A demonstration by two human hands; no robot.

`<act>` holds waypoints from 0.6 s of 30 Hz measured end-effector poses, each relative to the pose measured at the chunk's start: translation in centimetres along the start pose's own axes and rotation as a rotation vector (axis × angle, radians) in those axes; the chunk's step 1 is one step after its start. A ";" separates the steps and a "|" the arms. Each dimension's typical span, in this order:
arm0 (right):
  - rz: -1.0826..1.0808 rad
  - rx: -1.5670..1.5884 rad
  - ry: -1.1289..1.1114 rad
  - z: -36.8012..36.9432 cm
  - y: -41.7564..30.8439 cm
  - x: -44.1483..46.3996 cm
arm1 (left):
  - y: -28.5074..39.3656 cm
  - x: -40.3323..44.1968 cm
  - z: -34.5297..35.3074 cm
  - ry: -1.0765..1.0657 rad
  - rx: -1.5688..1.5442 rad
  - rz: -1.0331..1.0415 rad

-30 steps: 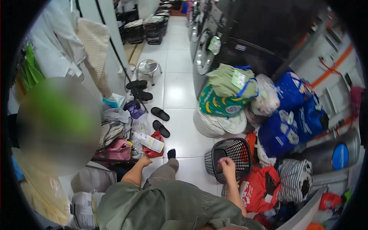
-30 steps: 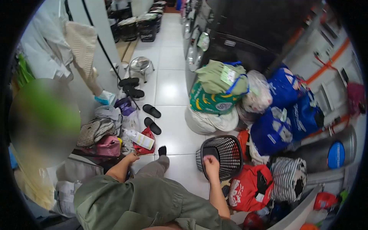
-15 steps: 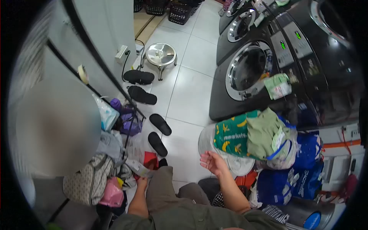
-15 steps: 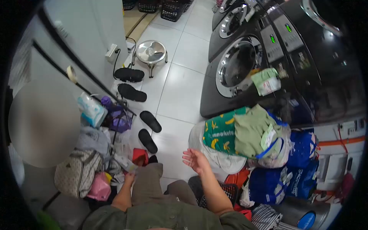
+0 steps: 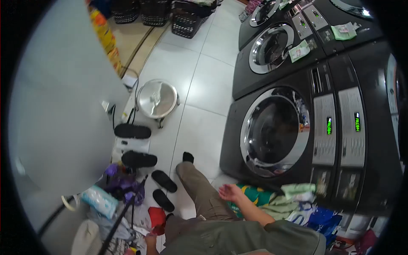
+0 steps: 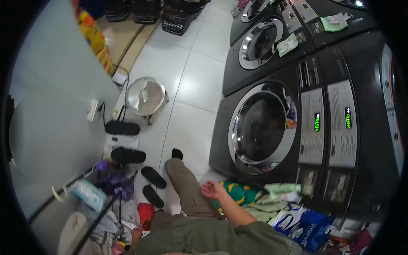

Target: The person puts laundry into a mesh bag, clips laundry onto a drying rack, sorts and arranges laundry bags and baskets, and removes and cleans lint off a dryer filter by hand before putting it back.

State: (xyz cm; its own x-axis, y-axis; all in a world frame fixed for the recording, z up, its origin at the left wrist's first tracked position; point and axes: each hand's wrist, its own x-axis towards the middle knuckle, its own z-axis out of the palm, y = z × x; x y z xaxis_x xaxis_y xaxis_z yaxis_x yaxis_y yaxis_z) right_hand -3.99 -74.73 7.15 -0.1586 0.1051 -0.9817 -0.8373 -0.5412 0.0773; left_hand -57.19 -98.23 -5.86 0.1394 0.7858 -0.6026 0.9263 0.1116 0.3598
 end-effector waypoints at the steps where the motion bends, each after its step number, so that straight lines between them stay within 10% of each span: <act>1: 0.009 0.019 0.002 3.2 -2.5 -0.6 | 2.2 1.4 -1.9 -0.061 0.111 0.029; 9: -0.465 -0.709 -0.049 25.2 -23.5 -9.5 | 17.4 18.2 -13.2 -0.187 -0.405 -0.430; 14: -0.783 -1.109 0.171 24.4 -37.5 -4.1 | 24.1 34.5 -23.6 -0.220 -0.328 -0.361; 18: -0.598 -0.984 0.437 22.7 -45.9 -3.1 | 27.3 56.9 -35.5 -0.222 0.017 -0.143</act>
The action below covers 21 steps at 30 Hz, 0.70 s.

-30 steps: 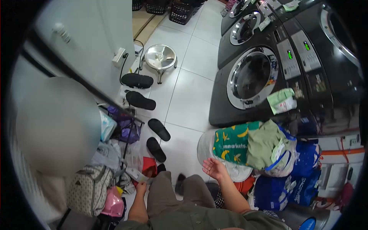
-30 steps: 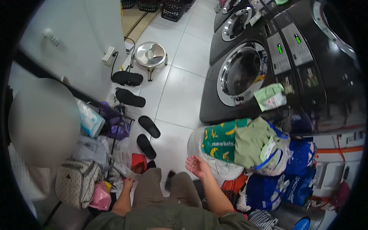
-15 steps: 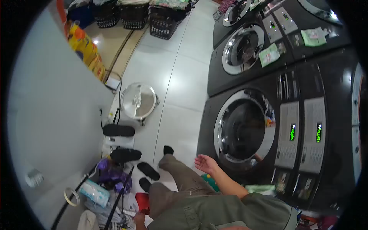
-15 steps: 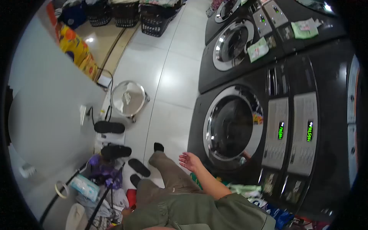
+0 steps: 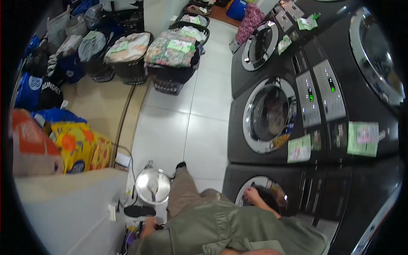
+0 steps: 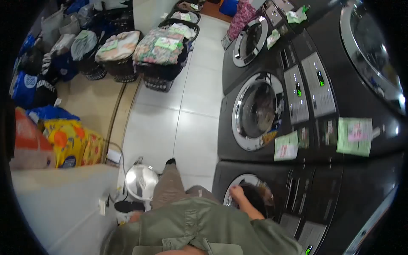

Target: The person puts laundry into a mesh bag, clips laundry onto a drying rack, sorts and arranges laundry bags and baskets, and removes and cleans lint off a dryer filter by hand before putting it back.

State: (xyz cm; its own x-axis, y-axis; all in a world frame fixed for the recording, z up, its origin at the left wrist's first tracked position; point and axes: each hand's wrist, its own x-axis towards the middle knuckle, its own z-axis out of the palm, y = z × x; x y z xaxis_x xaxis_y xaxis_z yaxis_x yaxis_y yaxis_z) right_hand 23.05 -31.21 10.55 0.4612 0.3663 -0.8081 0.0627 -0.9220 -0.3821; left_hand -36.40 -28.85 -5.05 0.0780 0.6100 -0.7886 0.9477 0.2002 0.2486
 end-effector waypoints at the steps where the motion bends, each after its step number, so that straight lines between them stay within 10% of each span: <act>1: 0.148 0.129 0.016 -1.1 -1.7 -0.4 | 2.7 6.2 -5.8 0.070 0.151 0.048; 3: 0.259 0.186 -0.019 -2.5 -3.0 0.5 | 8.5 17.1 -16.3 0.312 0.398 0.058; 4: 0.281 0.263 0.049 -2.7 -3.7 0.7 | 18.4 15.3 -25.3 0.741 -0.394 0.049; 7: 0.292 0.133 0.088 -4.5 -7.1 2.8 | 32.8 23.5 -37.2 0.514 -0.849 0.395; 9: -0.084 -0.139 -0.102 -6.4 -6.3 8.3 | 43.1 22.6 -43.4 0.280 -1.000 0.362; 11: -0.178 -0.165 -0.114 -6.2 -8.7 9.9 | 50.7 26.4 -46.1 0.232 -0.748 0.536; 14: 0.106 0.334 0.262 -4.8 -23.1 12.2 | 54.6 29.7 -46.0 0.133 -0.485 0.613; 21: 0.124 0.487 0.095 -6.2 -39.3 13.3 | 59.7 36.0 -51.3 0.002 -0.452 0.564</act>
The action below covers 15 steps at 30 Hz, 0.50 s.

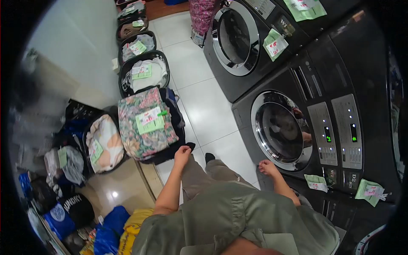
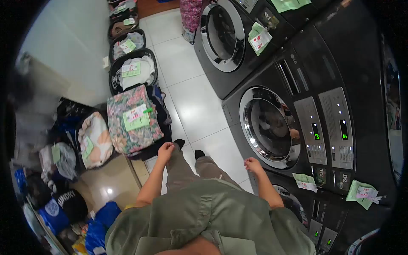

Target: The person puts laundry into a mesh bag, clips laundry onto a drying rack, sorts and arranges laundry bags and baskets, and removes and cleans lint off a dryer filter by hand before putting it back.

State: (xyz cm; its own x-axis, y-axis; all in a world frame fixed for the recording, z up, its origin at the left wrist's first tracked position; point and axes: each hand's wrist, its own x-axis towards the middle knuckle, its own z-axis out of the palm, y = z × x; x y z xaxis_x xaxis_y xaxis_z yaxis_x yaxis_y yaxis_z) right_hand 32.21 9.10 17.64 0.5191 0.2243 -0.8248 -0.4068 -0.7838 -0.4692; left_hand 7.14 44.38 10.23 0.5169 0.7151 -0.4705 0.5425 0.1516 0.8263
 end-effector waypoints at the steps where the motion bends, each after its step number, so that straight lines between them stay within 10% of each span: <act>1: 0.031 -0.025 0.019 0.8 -1.1 0.3 | 0.0 1.6 -0.3 -0.006 0.045 0.007; 7: -0.484 0.328 0.452 -0.9 -21.7 6.3 | -0.6 8.2 -1.1 -0.229 0.044 -0.015; 15: -0.511 0.746 0.699 -5.7 -44.4 12.2 | 0.4 9.8 -5.0 -0.349 -0.281 -0.189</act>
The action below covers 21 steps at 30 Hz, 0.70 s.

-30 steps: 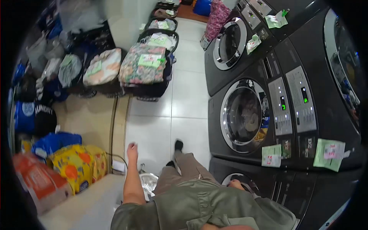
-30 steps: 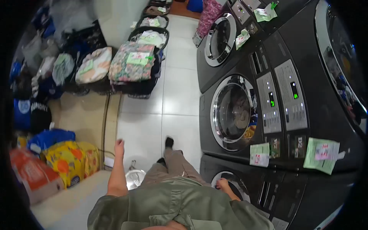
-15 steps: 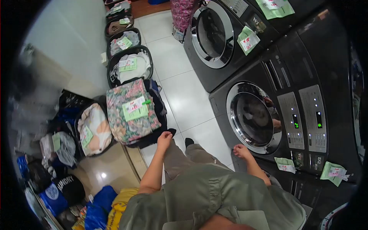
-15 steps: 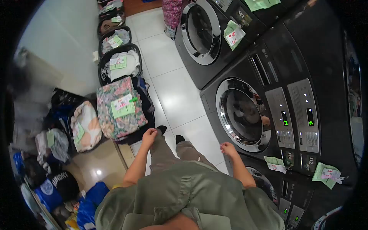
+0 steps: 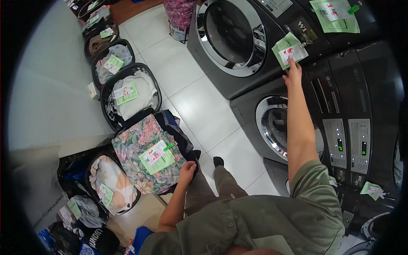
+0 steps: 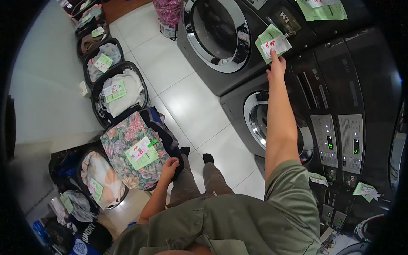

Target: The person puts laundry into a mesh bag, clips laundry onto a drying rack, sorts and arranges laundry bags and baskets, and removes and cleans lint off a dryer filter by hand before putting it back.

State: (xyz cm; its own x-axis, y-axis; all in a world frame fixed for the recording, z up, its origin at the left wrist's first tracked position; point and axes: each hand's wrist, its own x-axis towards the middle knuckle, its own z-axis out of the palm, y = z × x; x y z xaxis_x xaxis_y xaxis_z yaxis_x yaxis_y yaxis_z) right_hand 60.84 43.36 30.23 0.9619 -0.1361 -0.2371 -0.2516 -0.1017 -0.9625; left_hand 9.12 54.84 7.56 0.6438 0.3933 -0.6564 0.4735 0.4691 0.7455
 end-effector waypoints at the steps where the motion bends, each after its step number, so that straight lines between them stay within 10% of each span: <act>1: 0.005 0.035 -0.022 0.2 -0.1 0.4 | 0.4 -0.1 -0.3 -0.007 -0.010 -0.006; 21: 0.020 0.449 -0.142 -0.5 -1.9 -5.2 | 6.3 1.9 -2.1 -0.054 -0.067 0.026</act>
State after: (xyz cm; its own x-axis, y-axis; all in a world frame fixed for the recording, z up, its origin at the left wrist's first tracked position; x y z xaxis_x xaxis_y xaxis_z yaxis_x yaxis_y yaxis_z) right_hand 56.21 43.73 33.32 0.9704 0.0055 -0.2416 -0.2290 0.3397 -0.9122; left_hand 12.07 60.17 10.83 0.6877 0.3641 -0.6281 0.4157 0.5119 0.7518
